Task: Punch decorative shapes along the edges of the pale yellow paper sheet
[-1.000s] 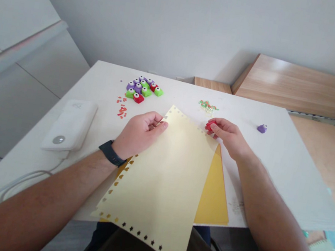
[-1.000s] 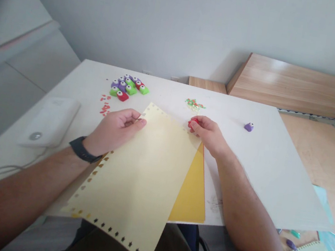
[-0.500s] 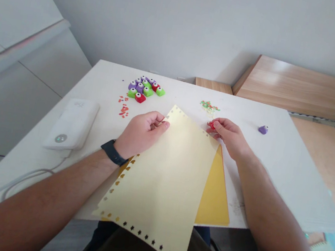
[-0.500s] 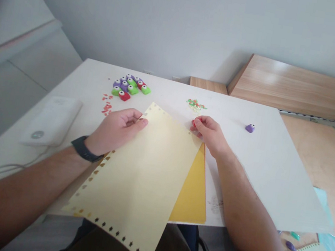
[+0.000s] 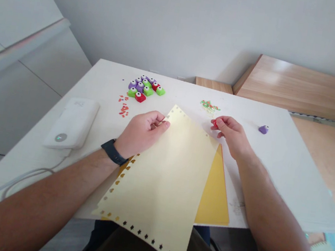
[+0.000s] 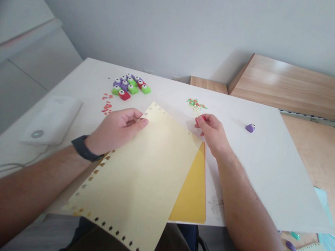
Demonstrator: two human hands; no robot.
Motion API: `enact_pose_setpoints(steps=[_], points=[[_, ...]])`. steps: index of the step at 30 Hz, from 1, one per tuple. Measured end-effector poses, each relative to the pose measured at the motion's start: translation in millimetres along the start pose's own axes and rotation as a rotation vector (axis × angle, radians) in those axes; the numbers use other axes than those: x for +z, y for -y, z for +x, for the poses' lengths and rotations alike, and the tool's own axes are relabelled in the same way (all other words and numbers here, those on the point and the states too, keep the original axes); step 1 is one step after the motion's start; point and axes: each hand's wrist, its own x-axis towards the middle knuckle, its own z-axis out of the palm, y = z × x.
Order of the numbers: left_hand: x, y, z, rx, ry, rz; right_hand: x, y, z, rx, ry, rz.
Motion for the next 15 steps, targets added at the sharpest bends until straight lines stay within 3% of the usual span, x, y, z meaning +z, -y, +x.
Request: enact_pose_setpoints(steps=[15], points=[[-0.9, -3.9, 0.9, 0.016, -0.025, -0.050, -17.8, 13.1, -10.1, 0.056, 0.276, 0.026]])
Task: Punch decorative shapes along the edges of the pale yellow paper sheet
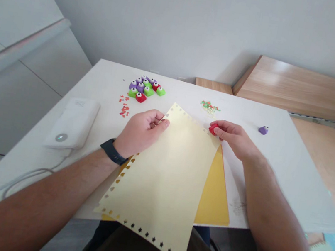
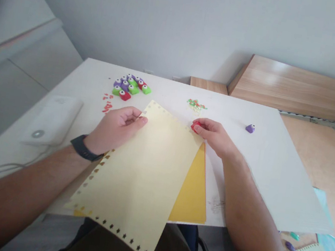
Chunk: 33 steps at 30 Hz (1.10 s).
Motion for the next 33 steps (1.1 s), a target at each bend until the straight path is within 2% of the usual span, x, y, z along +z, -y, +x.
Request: enact_pose_setpoints(steps=[4, 9, 33], points=[[-0.5, -1.8, 0.3, -0.002, -0.008, -0.002, -3.1, -1.9, -0.9, -0.005, 0.094, 0.017], [-1.7, -4.7, 0.1, -0.008, -0.013, 0.009, -3.6, -0.4, -2.9, 0.000, 0.139, 0.000], [-2.4, -5.5, 1.4, -0.006, -0.046, 0.037, -4.6, 4.0, -5.2, -0.017, 0.153, -0.075]])
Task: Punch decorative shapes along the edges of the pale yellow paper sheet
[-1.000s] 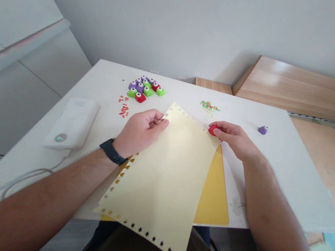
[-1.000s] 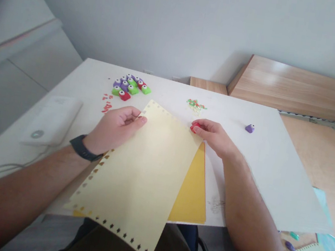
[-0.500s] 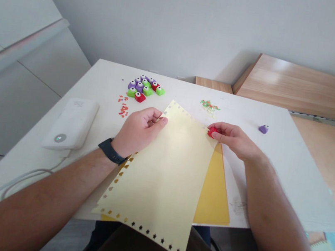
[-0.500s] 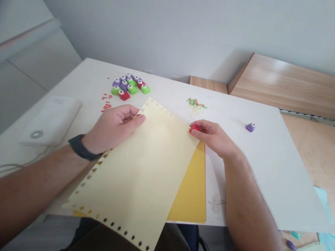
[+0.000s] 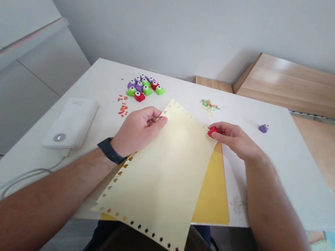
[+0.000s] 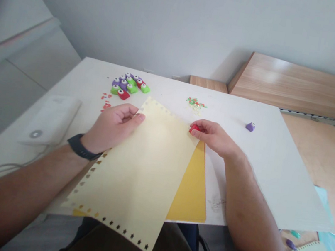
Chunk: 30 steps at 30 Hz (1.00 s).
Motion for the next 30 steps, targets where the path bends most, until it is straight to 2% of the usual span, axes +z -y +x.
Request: enact_pose_setpoints(steps=[30], points=[[-0.9, -2.4, -1.9, -0.007, 0.009, -0.016, 2.1, -5.8, 3.0, -0.035, -0.012, -0.083]])
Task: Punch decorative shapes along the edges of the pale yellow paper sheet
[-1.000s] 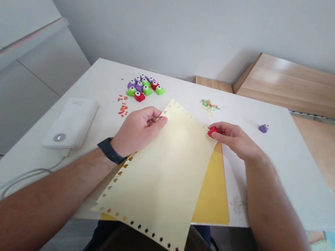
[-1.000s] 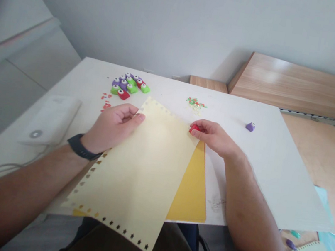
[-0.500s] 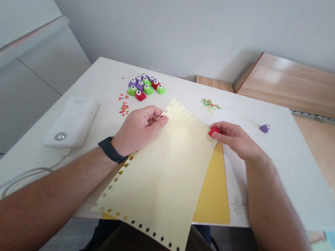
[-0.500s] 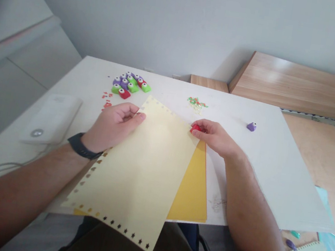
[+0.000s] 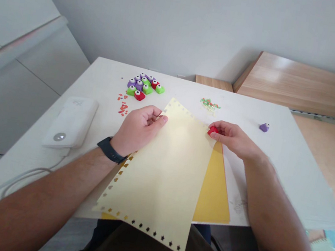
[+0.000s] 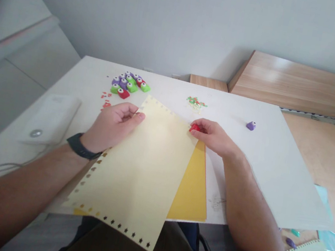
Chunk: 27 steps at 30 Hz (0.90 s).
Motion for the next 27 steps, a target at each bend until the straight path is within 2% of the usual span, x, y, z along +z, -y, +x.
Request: enact_pose_setpoints(steps=[27], points=[[0.2, 0.7, -0.1, -0.012, 0.000, -0.021, 0.1, -4.3, 0.7, -0.027, 0.025, -0.097]])
